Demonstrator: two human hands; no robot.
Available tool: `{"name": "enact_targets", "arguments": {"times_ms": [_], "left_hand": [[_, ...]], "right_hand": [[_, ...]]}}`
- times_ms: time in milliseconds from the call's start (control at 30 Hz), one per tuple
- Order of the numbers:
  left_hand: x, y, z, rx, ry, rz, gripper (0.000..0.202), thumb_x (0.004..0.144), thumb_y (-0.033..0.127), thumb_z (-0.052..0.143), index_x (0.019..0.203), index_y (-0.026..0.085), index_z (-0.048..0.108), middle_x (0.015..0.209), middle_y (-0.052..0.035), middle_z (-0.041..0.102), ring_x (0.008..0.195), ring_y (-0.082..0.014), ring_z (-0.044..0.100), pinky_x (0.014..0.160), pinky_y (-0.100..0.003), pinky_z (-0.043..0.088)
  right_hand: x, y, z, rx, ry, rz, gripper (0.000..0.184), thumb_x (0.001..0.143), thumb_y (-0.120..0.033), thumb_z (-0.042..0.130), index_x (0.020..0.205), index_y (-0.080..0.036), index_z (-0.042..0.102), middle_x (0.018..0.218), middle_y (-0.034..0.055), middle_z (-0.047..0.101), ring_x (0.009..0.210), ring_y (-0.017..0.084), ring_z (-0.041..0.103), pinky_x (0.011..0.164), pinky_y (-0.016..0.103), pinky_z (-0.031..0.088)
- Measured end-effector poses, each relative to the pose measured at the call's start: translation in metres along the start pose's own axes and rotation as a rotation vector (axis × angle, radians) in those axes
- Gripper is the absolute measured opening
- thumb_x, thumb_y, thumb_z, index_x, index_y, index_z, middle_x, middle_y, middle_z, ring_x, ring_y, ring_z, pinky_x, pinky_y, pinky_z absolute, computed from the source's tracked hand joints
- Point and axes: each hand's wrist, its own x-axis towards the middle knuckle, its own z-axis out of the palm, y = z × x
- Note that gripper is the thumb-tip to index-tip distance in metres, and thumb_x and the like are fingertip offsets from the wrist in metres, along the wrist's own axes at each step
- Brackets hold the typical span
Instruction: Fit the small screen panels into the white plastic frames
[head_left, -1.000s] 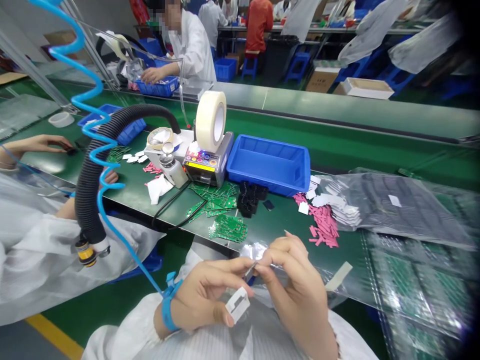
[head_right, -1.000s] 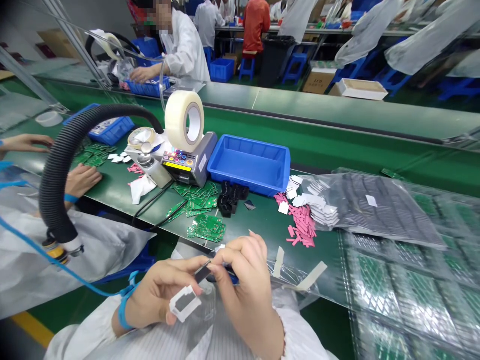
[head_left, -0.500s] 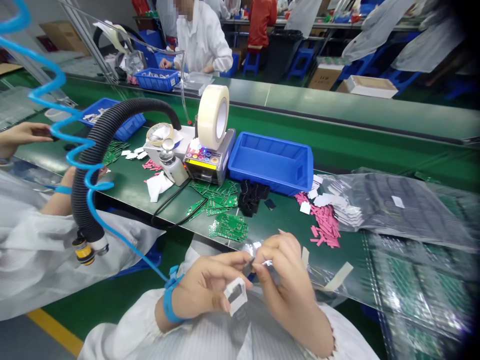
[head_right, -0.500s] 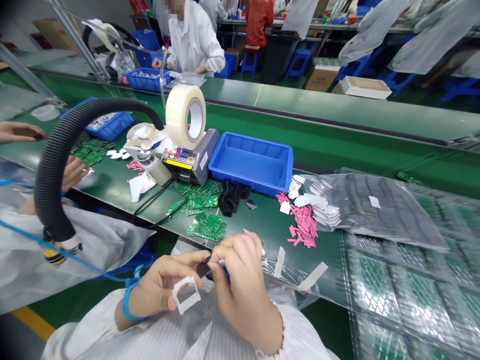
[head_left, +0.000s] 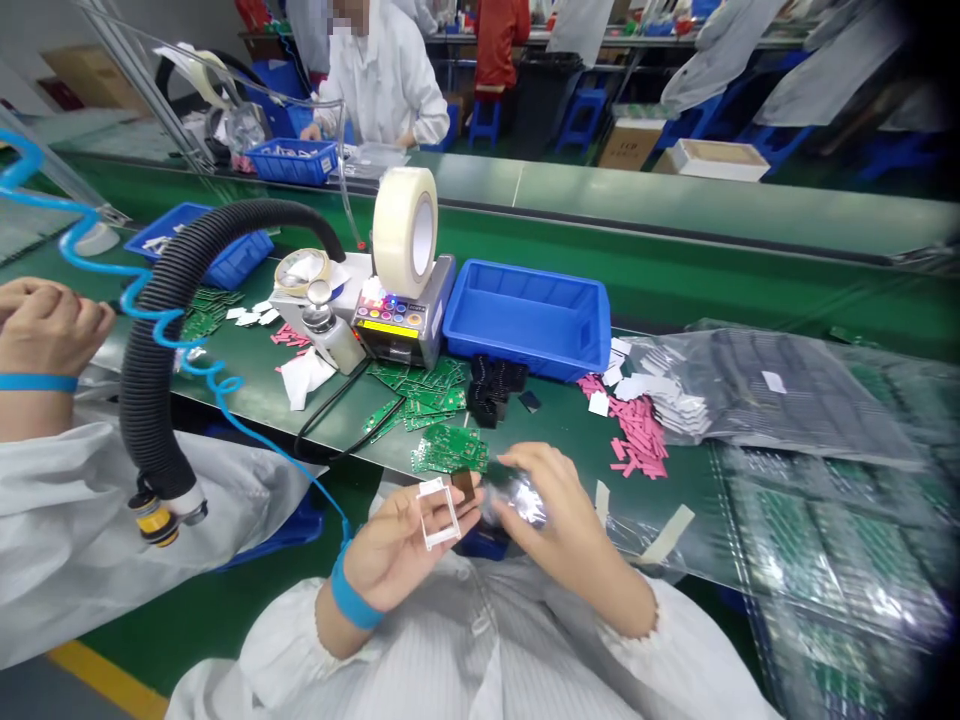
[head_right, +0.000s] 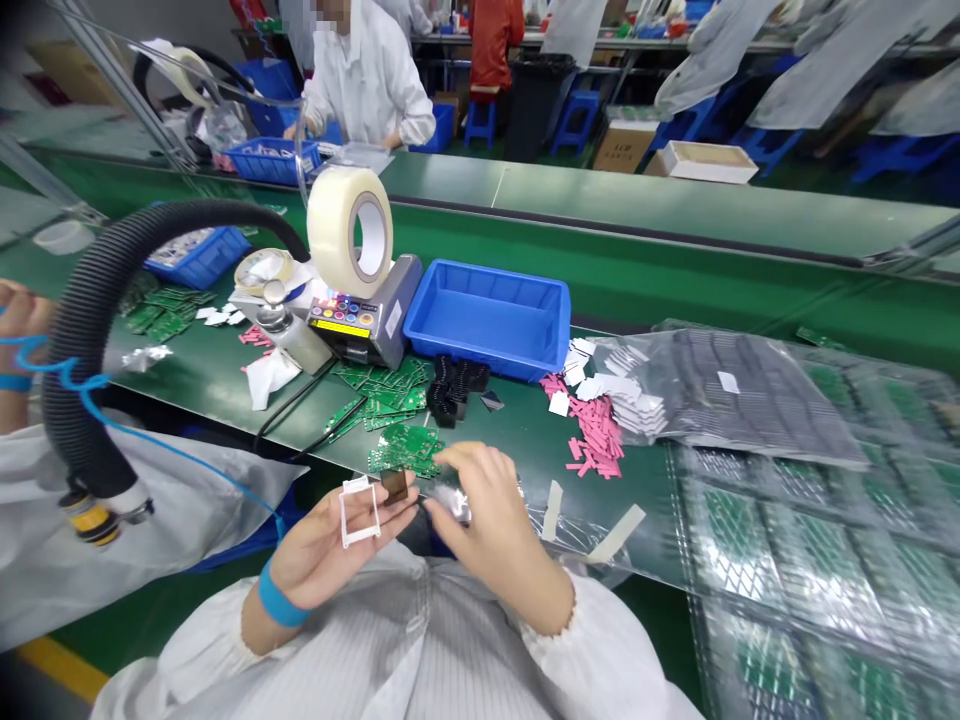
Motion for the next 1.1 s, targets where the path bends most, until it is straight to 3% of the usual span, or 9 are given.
{"name": "enact_targets", "arguments": {"times_ms": [67, 200, 300, 433, 600, 733, 867, 967, 1100], "left_hand": [[0.000, -0.002, 0.004, 0.056, -0.030, -0.020, 0.037, 0.063, 0.038, 0.077, 0.088, 0.011, 0.073, 0.096, -0.0116, 0.073, 0.097, -0.0243, 0.065, 0.096, -0.037, 0.043], [-0.001, -0.001, 0.010, 0.099, -0.056, -0.020, 0.033, 0.064, 0.034, 0.077, 0.087, 0.012, 0.073, 0.086, -0.0083, 0.072, 0.082, -0.0180, 0.065, 0.080, -0.028, 0.047], [-0.003, 0.001, 0.010, 0.052, -0.100, -0.034, 0.032, 0.066, 0.037, 0.074, 0.085, 0.011, 0.073, 0.092, -0.0102, 0.072, 0.092, -0.0219, 0.064, 0.090, -0.033, 0.044], [-0.004, 0.000, 0.009, -0.104, -0.202, -0.138, 0.036, 0.064, 0.044, 0.073, 0.083, 0.014, 0.073, 0.102, -0.0129, 0.071, 0.108, -0.0302, 0.059, 0.102, -0.047, 0.035], [-0.005, -0.001, 0.016, -0.114, -0.313, -0.080, 0.031, 0.065, 0.046, 0.072, 0.079, 0.017, 0.074, 0.102, -0.0104, 0.071, 0.109, -0.0300, 0.059, 0.096, -0.043, 0.043], [-0.010, 0.005, 0.027, 0.043, -0.279, -0.009, 0.032, 0.067, 0.049, 0.069, 0.077, 0.019, 0.075, 0.109, -0.0109, 0.067, 0.109, -0.0312, 0.058, 0.096, -0.043, 0.043], [-0.015, 0.009, 0.031, 0.255, -0.242, 0.106, 0.033, 0.065, 0.048, 0.071, 0.079, 0.019, 0.075, 0.119, -0.0118, 0.058, 0.112, -0.0319, 0.054, 0.100, -0.047, 0.038], [-0.017, 0.011, 0.027, 0.394, -0.228, 0.135, 0.030, 0.066, 0.046, 0.072, 0.082, 0.022, 0.076, 0.121, -0.0104, 0.053, 0.110, -0.0288, 0.054, 0.101, -0.045, 0.036], [-0.016, 0.013, 0.025, 0.497, -0.296, 0.144, 0.034, 0.064, 0.047, 0.072, 0.088, 0.023, 0.075, 0.125, -0.0101, 0.049, 0.116, -0.0298, 0.049, 0.104, -0.043, 0.032]], "right_hand": [[0.006, -0.016, -0.015, -0.033, 0.012, -0.160, 0.036, 0.084, -0.029, 0.057, 0.118, -0.021, 0.050, 0.112, 0.0089, 0.059, 0.104, 0.024, 0.051, 0.094, 0.046, 0.031], [0.014, -0.031, -0.026, -0.094, 0.086, -0.247, 0.019, 0.085, -0.029, 0.059, 0.103, -0.029, 0.060, 0.095, -0.0003, 0.069, 0.096, 0.022, 0.058, 0.103, 0.054, 0.013], [0.013, -0.027, -0.022, 0.133, 0.114, -0.189, 0.023, 0.083, -0.031, 0.063, 0.106, -0.028, 0.060, 0.096, -0.0001, 0.071, 0.093, 0.020, 0.062, 0.105, 0.052, 0.019], [0.008, -0.023, -0.011, 0.720, 0.077, -0.109, 0.030, 0.080, -0.044, 0.063, 0.106, -0.029, 0.058, 0.103, 0.0027, 0.071, 0.098, 0.020, 0.064, 0.101, 0.049, 0.035], [0.003, -0.029, 0.000, 1.103, 0.036, -0.040, 0.030, 0.079, -0.047, 0.064, 0.101, -0.028, 0.057, 0.103, 0.0048, 0.070, 0.107, 0.020, 0.061, 0.092, 0.042, 0.049], [0.004, -0.033, -0.011, 0.947, 0.089, -0.066, 0.034, 0.082, -0.047, 0.060, 0.108, -0.027, 0.055, 0.107, 0.0076, 0.065, 0.106, 0.022, 0.058, 0.089, 0.043, 0.049], [0.009, -0.040, -0.029, 0.482, 0.289, -0.106, 0.002, 0.085, -0.024, 0.058, 0.085, -0.024, 0.057, 0.075, 0.0004, 0.058, 0.078, 0.017, 0.056, 0.084, 0.042, 0.043], [0.011, -0.044, -0.037, 0.254, 0.296, -0.140, 0.011, 0.084, -0.015, 0.056, 0.077, -0.023, 0.054, 0.068, -0.0022, 0.055, 0.070, 0.016, 0.055, 0.087, 0.044, 0.036], [0.011, -0.044, -0.037, 0.223, 0.270, -0.155, 0.012, 0.085, -0.012, 0.053, 0.078, -0.022, 0.053, 0.069, -0.0025, 0.055, 0.071, 0.015, 0.054, 0.090, 0.042, 0.032]]}}
